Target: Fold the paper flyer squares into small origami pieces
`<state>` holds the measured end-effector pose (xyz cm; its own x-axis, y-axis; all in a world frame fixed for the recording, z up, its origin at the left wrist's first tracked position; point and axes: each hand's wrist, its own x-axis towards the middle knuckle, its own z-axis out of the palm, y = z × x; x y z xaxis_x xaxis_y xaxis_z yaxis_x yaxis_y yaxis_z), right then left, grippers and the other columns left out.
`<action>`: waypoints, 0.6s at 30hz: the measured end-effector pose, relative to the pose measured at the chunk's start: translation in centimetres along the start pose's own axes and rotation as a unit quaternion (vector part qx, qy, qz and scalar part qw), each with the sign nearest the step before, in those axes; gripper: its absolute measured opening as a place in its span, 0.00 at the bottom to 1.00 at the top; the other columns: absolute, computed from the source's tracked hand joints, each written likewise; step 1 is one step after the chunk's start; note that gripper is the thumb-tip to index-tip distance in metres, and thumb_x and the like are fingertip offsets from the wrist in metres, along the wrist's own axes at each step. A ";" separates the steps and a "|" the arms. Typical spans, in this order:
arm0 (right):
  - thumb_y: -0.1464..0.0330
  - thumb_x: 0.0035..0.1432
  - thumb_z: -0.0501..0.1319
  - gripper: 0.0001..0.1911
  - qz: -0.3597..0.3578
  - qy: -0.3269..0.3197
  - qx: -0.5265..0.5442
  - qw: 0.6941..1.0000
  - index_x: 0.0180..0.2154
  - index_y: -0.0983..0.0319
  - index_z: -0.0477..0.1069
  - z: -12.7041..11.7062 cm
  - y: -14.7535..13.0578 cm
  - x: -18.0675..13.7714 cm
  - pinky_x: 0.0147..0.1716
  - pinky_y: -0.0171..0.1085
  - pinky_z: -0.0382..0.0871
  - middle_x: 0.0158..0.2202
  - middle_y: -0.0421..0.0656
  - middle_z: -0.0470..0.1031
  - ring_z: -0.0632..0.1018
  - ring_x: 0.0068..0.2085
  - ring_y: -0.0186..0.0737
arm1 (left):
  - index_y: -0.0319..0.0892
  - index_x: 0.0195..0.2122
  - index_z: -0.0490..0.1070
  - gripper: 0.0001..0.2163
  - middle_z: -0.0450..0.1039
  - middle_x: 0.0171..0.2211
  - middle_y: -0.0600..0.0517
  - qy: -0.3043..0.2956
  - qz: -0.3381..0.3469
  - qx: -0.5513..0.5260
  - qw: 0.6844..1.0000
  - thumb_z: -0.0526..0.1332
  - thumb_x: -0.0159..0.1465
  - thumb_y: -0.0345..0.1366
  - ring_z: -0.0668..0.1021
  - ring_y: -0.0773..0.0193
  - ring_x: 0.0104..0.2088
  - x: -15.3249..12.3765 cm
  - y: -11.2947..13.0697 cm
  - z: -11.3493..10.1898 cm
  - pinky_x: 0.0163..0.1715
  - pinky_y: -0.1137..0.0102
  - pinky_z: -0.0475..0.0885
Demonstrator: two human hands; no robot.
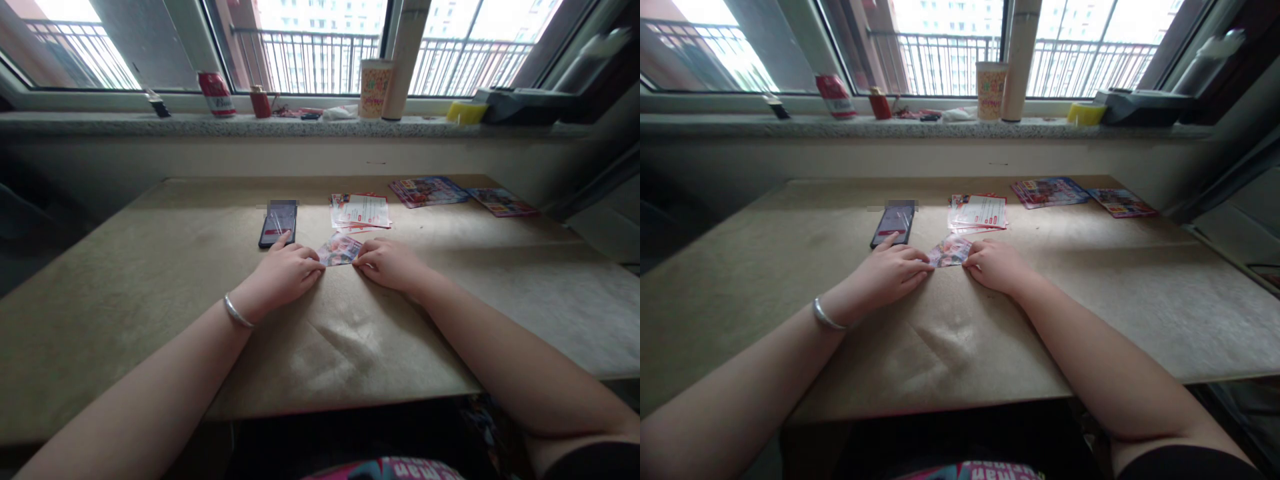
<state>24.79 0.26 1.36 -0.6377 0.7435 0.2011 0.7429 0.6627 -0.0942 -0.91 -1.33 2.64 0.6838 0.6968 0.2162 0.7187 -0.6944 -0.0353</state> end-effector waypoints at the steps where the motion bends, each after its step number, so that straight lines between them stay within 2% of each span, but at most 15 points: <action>1: 0.68 0.62 0.57 0.13 0.002 0.000 0.000 1.000 0.41 0.55 0.81 0.0 0.0 0.0 0.37 0.37 0.66 0.41 0.43 0.79 0.76 0.41 0.40 | 0.49 0.42 0.79 0.13 0.78 0.43 0.51 -0.007 -0.003 -0.001 1.000 0.54 0.67 0.37 0.77 0.59 0.44 -0.1 -0.2 -0.2 0.64 0.48 0.48; 7: 0.67 0.62 0.57 0.13 0.003 0.000 0.008 1.000 0.41 0.54 0.81 0.1 0.2 -0.1 0.37 0.37 0.66 0.42 0.42 0.79 0.76 0.40 0.39 | 0.48 0.39 0.80 0.12 0.79 0.42 0.52 -0.060 -0.022 -0.004 0.998 0.56 0.66 0.37 0.78 0.59 0.42 -0.4 -1.3 -0.9 0.59 0.51 0.57; 10: 0.67 0.62 0.57 0.13 0.002 0.000 0.012 1.000 0.41 0.54 0.81 0.3 0.4 -0.1 0.37 0.37 0.66 0.42 0.42 0.79 0.76 0.40 0.39 | 0.47 0.40 0.80 0.12 0.79 0.43 0.51 -0.072 -0.016 -0.007 0.997 0.56 0.66 0.37 0.78 0.60 0.40 -0.5 -1.7 -0.9 0.48 0.61 0.67; 13: 0.67 0.62 0.57 0.13 0.002 0.002 0.016 1.000 0.42 0.54 0.81 0.4 0.5 -0.2 0.37 0.37 0.65 0.42 0.42 0.79 0.76 0.40 0.39 | 0.47 0.38 0.81 0.13 0.79 0.40 0.51 -0.068 -0.013 -0.005 0.998 0.55 0.66 0.37 0.78 0.61 0.37 -0.5 -2.1 -0.8 0.42 0.65 0.69; 18: 0.67 0.62 0.56 0.14 -0.001 0.000 0.013 1.000 0.42 0.54 0.80 0.3 0.5 -0.2 0.38 0.38 0.66 0.43 0.42 0.79 0.77 0.41 0.40 | 0.49 0.34 0.81 0.12 0.80 0.37 0.52 -0.059 -0.004 -0.011 0.998 0.56 0.64 0.37 0.79 0.61 0.34 -0.7 -2.5 -0.7 0.39 0.66 0.69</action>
<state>25.25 0.45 0.93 -0.6389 0.7427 0.2004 0.7368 0.6657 -0.1184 -3.25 -0.22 3.30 0.6883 0.7183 0.1009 0.7228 -0.6909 -0.0123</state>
